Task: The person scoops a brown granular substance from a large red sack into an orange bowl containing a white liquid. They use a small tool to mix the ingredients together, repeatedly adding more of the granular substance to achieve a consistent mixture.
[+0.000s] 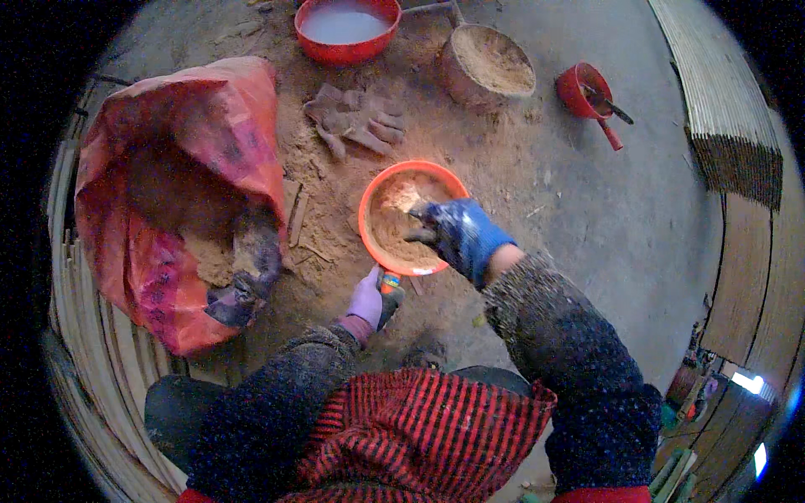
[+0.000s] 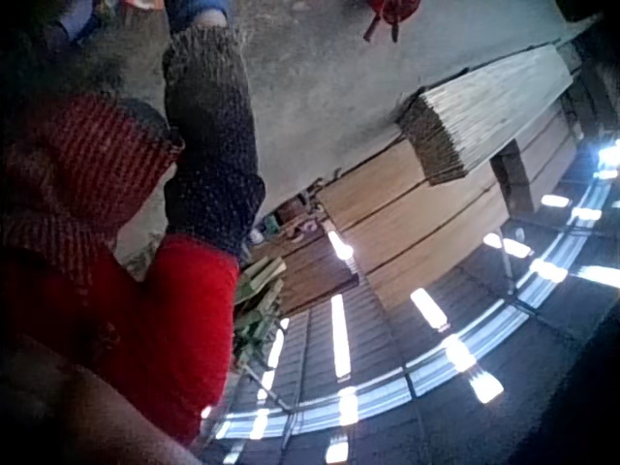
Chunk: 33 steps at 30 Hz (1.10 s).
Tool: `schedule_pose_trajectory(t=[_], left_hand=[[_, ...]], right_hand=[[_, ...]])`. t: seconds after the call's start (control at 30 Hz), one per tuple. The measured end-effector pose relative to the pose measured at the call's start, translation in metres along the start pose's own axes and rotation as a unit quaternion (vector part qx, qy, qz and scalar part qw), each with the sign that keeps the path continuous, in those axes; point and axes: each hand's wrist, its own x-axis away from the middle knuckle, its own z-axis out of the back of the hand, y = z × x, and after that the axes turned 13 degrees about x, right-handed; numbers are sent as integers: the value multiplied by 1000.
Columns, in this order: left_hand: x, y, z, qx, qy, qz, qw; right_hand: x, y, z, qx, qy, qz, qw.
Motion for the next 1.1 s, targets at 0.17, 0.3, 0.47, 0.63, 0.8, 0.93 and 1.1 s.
schedule_pose_trajectory(t=[0.17,0.3,0.47,0.63,0.8,0.93,1.1], left_hand=[[-3,-14,-3,19,2,-10,1000],[-6,-6,-13,-60,-3,16,998],[-10,-37,-16,-17,44,-63,997],[0,21,-9,-73,16,40,996],[5,43,-10,-47,2,32,998],[2,5,6,-14,25,-1,1000],[-4,5,-10,-63,2,2,998]], right_hand=[[-65,-22,11,21,-44,1,999],[-83,-48,-3,81,-33,7,996],[-41,-70,-94,-6,-22,-160,987],[25,-61,-32,102,-208,-207,950],[43,-5,-12,264,-108,-186,940],[1,5,-7,287,35,-147,946],[2,-13,-67,283,-64,-142,946]])
